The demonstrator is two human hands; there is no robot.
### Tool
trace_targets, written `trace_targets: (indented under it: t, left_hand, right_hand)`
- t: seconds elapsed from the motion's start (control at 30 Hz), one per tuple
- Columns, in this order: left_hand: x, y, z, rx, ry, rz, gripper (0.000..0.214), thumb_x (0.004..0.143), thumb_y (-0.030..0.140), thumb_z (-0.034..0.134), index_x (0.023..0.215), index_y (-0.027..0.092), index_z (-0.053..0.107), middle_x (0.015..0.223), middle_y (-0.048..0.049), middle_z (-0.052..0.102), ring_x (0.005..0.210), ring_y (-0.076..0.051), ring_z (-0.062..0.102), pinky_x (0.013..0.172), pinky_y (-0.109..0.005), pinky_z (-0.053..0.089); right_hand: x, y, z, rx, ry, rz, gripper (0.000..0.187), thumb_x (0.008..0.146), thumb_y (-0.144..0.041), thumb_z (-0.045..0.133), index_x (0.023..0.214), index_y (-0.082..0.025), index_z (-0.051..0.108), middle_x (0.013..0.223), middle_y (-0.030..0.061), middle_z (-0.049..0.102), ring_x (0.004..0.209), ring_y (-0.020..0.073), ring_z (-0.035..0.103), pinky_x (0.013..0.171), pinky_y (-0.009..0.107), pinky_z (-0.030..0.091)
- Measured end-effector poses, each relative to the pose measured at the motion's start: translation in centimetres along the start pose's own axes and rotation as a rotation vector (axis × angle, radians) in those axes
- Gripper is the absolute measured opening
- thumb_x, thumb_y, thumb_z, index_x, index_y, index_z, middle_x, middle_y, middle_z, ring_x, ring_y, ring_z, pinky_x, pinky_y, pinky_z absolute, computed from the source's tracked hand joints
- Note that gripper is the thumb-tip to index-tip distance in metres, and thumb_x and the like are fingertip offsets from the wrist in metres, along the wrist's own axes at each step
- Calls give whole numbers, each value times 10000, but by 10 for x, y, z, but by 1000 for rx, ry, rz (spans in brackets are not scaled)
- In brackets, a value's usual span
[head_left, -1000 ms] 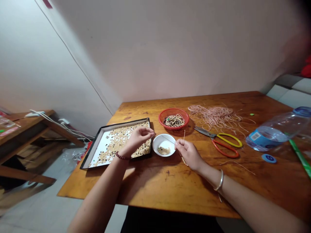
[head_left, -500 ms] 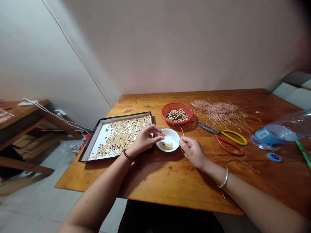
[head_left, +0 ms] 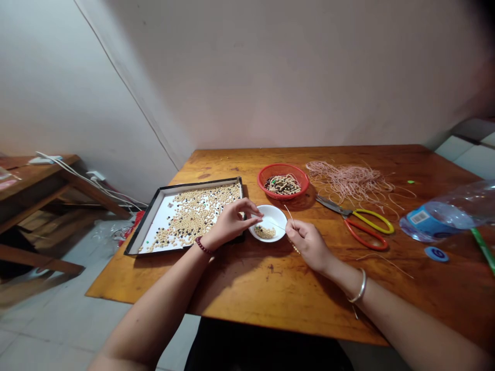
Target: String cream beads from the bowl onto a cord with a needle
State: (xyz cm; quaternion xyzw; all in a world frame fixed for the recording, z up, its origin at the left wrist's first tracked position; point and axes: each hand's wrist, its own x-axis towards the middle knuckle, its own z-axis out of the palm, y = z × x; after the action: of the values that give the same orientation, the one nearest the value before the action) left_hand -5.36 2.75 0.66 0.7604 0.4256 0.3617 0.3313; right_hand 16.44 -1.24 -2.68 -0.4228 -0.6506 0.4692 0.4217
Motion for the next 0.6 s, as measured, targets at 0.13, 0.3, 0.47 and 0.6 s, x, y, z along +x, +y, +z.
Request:
trace_targets:
  t: [0.13, 0.3, 0.47, 0.6]
  left_hand:
    - [0, -1, 1, -14, -8, 5, 218, 769, 338, 721, 854, 160, 629, 842, -55, 704, 718, -110, 628, 579, -201, 452]
    - [0, -3, 1, 11, -10, 34, 210, 776, 332, 715, 866, 160, 637, 849, -56, 697, 703, -104, 616, 581, -203, 458]
    - [-4, -4, 1, 202, -32, 136, 151, 831, 307, 659, 902, 173, 657, 860, -41, 686, 702, -105, 587, 645, -225, 472]
    - [-9, -4, 6, 583, -1, 294, 127, 877, 288, 596, 919, 211, 689, 819, -33, 684, 772, -148, 578, 700, -267, 461]
  right_hand:
    - [0, 0, 0, -25, -6, -6, 364, 879, -456, 446, 622, -205, 391, 589, -28, 334, 563, 119, 319, 527, 257, 255]
    - [1, 1, 0, -60, -9, -2, 346, 881, -435, 435, 629, -200, 401, 591, -25, 345, 571, 121, 334, 535, 256, 263]
    - [1, 4, 0, -106, 8, 10, 340, 873, -435, 439, 632, -196, 408, 585, -32, 343, 567, 117, 333, 530, 252, 255]
    - [1, 10, 1, -164, 5, 37, 324, 870, -415, 454, 637, -192, 416, 584, -36, 346, 568, 114, 336, 533, 249, 248]
